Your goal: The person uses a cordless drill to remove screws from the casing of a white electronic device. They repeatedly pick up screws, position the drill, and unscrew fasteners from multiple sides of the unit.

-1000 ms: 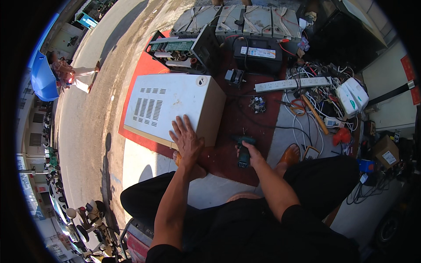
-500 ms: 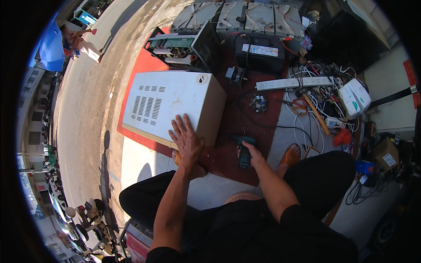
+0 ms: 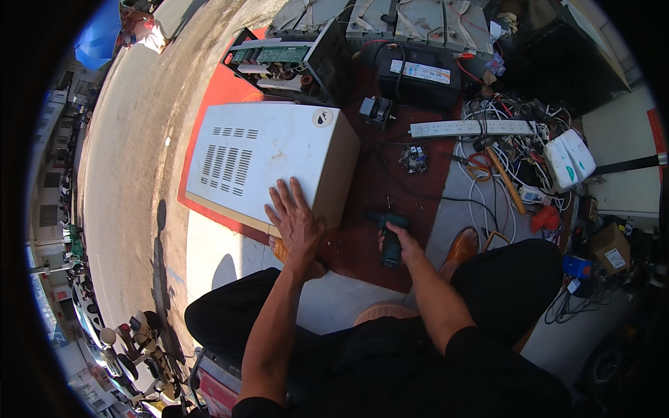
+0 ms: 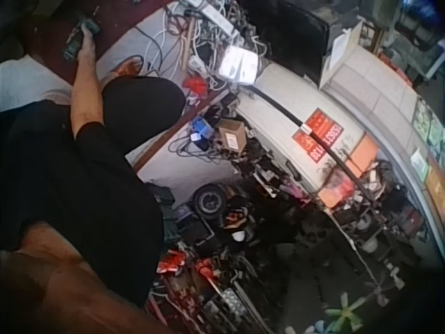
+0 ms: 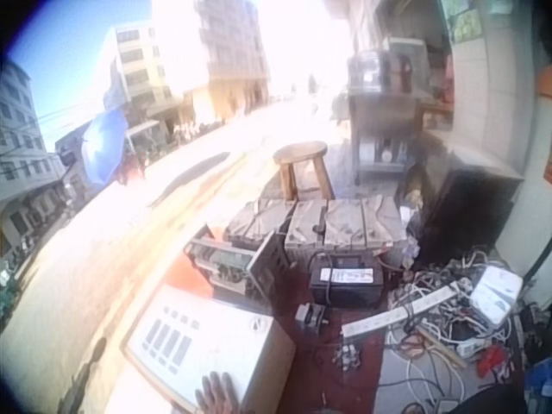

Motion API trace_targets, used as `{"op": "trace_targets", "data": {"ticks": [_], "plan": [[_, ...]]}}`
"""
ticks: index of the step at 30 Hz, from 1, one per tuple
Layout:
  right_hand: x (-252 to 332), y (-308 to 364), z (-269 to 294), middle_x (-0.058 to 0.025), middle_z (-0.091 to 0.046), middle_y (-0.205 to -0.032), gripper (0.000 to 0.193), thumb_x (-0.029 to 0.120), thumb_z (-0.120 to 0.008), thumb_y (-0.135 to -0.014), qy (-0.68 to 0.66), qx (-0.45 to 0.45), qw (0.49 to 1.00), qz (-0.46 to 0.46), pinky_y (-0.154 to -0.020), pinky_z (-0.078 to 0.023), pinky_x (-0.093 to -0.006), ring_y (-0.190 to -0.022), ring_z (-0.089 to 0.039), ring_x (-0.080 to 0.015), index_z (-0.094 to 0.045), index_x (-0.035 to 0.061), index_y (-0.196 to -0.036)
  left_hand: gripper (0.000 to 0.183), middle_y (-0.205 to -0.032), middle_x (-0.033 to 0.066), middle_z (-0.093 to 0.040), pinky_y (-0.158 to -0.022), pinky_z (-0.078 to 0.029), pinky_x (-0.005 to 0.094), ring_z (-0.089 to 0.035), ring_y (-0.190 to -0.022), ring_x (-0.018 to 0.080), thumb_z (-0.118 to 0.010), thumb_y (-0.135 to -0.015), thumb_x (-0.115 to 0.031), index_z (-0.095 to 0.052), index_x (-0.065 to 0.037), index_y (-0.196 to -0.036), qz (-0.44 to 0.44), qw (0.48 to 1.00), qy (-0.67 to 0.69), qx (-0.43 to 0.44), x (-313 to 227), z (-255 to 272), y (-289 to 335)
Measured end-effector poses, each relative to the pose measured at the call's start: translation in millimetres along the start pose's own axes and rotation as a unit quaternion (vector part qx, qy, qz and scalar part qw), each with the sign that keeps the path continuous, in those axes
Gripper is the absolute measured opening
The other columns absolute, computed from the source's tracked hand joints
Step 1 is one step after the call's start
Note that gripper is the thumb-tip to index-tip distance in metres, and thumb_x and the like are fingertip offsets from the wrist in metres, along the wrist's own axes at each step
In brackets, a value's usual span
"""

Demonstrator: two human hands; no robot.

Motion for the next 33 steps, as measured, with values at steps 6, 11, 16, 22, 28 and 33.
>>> {"op": "trace_targets", "data": {"ticks": [6, 11, 16, 22, 28, 33], "plan": [[3.5, -2.6, 1.8, -0.0084, -0.067, -0.092, 0.034, 0.032, -0.080, -0.096, 0.026, -0.010, 1.000, -0.006, -0.069, -0.061, -0.0404, -0.075, -0.068, -0.0217, -0.064, 0.0037, -0.107, 0.112, -0.170, 0.0301, -0.023, -0.125, -0.017, 0.0687, -0.018, -0.159, 0.0514, -0.085, -0.076, -0.023, -0.022, -0.003, -0.167, 0.002, 1.000, -0.004, 0.004, -0.5, 1.1, -0.1], [5.3, -1.2, -1.2, -0.0087, -0.067, -0.091, 0.034, 0.032, -0.079, -0.096, 0.053, 0.017, 0.998, 0.000, -0.069, -0.061, -0.0407, -0.075, -0.068, -0.0217, -0.064, 0.0035, -0.106, 0.112, -0.170, 0.0303, -0.023, -0.125, -0.016, 0.0685, -0.018, -0.159, 0.0515, -0.085, -0.076, -0.022, -0.022, -0.003, -0.167, 0.003, 1.000, 0.000, 0.002, -0.7, 0.9, -0.3], [5.6, 0.8, -4.3, -0.0094, -0.068, -0.093, 0.035, 0.032, -0.079, -0.096, 0.050, 0.016, 0.998, 0.020, -0.069, -0.061, -0.0401, -0.077, -0.068, -0.0216, -0.064, 0.0026, -0.108, 0.112, -0.170, 0.0306, -0.023, -0.126, -0.015, 0.0685, -0.017, -0.159, 0.0517, -0.084, -0.076, -0.022, -0.022, -0.003, -0.167, 0.002, 1.000, 0.000, 0.005, -0.4, 0.3, -0.5], [-4.2, 3.2, -4.7, -0.0110, -0.071, -0.102, 0.038, 0.030, -0.079, -0.097, 0.041, 0.013, 0.997, 0.061, -0.068, -0.061, -0.0402, -0.078, -0.068, -0.0216, -0.064, 0.0014, -0.118, 0.112, -0.170, 0.0312, -0.022, -0.125, -0.014, 0.0698, -0.016, -0.160, 0.0517, -0.083, -0.076, -0.022, -0.022, -0.002, -0.166, 0.002, 1.000, 0.005, 0.008, 0.4, 1.4, 0.2], [1.0, 19.5, -5.9, -0.0126, -0.071, -0.106, 0.044, 0.029, -0.077, -0.099, -0.001, 0.036, 0.997, 0.064, -0.069, -0.061, -0.0388, -0.079, -0.068, -0.0213, -0.059, 0.0006, -0.127, 0.113, -0.170, 0.0305, -0.020, -0.124, -0.012, 0.0721, -0.012, -0.161, 0.0516, -0.084, -0.076, -0.025, -0.020, -0.003, -0.167, 0.016, 1.000, 0.001, 0.017, -1.9, 5.5, 0.3], [27.5, 67.3, -2.9, -0.0144, -0.073, -0.104, 0.042, 0.028, -0.075, -0.100, 0.078, -0.039, 0.986, 0.142, -0.069, -0.062, -0.0392, -0.080, -0.069, -0.0214, -0.057, 0.0028, -0.129, 0.090, -0.162, 0.0296, -0.037, -0.120, -0.029, 0.0631, -0.035, -0.151, 0.0465, -0.081, -0.083, -0.027, -0.040, -0.004, -0.159, -0.167, 0.980, 0.027, -0.107, -15.5, -6.8, 20.8]]}}
Point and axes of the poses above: each hand's wrist, its own y-axis away from the middle knuckle, its own z-axis out of the back of the hand, x = y × z, the point moved 4 cm from there along -y, towards the middle knuckle
